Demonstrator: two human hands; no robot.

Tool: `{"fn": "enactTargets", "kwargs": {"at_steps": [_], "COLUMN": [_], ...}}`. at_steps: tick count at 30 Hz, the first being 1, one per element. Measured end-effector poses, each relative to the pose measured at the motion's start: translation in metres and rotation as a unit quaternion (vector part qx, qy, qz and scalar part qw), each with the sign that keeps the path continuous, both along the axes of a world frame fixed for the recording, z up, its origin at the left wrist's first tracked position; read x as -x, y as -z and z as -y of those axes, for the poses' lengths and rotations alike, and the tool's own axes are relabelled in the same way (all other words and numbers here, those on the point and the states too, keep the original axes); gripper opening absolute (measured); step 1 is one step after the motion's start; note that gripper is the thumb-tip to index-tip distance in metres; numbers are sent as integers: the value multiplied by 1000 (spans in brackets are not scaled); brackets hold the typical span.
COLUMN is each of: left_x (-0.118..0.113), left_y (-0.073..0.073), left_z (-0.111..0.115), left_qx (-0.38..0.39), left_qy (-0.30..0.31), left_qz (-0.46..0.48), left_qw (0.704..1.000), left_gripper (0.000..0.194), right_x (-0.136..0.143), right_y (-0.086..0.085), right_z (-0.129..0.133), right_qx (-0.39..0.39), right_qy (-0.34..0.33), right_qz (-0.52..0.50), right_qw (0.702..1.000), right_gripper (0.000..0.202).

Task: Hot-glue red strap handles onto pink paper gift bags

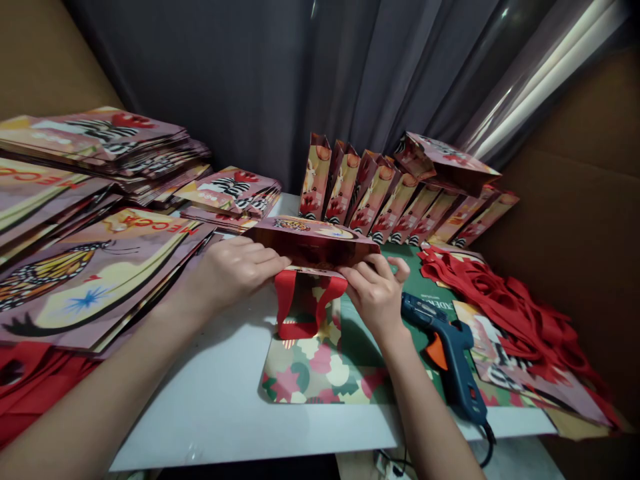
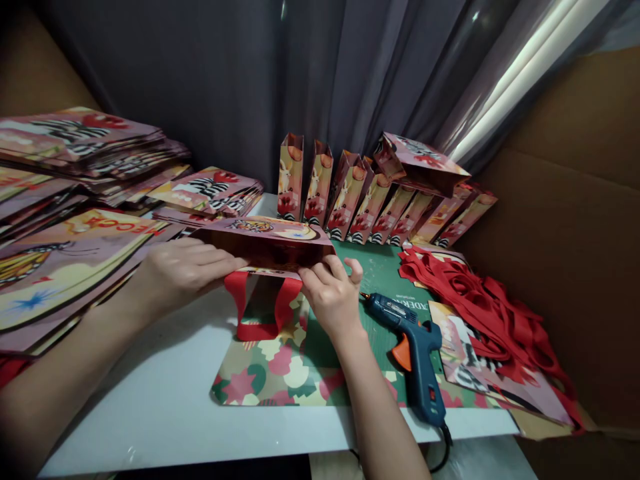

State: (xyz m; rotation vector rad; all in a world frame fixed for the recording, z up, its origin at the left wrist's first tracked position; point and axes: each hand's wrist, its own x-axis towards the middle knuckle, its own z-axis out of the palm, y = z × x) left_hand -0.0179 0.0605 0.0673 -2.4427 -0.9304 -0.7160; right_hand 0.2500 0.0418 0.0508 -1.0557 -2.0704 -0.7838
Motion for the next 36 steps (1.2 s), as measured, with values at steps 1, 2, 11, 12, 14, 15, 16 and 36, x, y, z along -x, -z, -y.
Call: {"fn": "enactTargets", "kwargs": {"at_steps": [1,2,11,12,14,15,16,36], "left_x": [0,-1,-10,-11,-12,-12,-11,-33], "left_y": [-1,-2,-8,-9,-9,-10,-10,21], "left_z": [-1,-2,-1,0,3,4,5,10], "left_qx": [-14,-35,-59,-68,-89,-101,-113,3], "left_qy": [12,25,46,47,49,48,43,73], "left_qz": [-16,-31,-26,-21,-11,-4,2,12], "left_qw": [1000,999,997,996,995,994,993,997], "left_gripper": [27,28,33,32,31,31,30,24], "right_x": [0,-1,0,1,1,1,1,31], "right_y": [0,0,0,-1,-3,-4,-5,12], "right_z": [0,-1,-1,0,1,2,3,11], "right_qx": [-7,-13,46,49,46,45,43,36], "right_qy": [4,8,-14,-19,-28,-31,-34,-27], "right_qz": [4,13,43,29,0,-12,-22,32], "right_qw": [1000,1000,998,998,999,998,998,998], "right_gripper": [19,19,27,27,25,25,26,25]}}
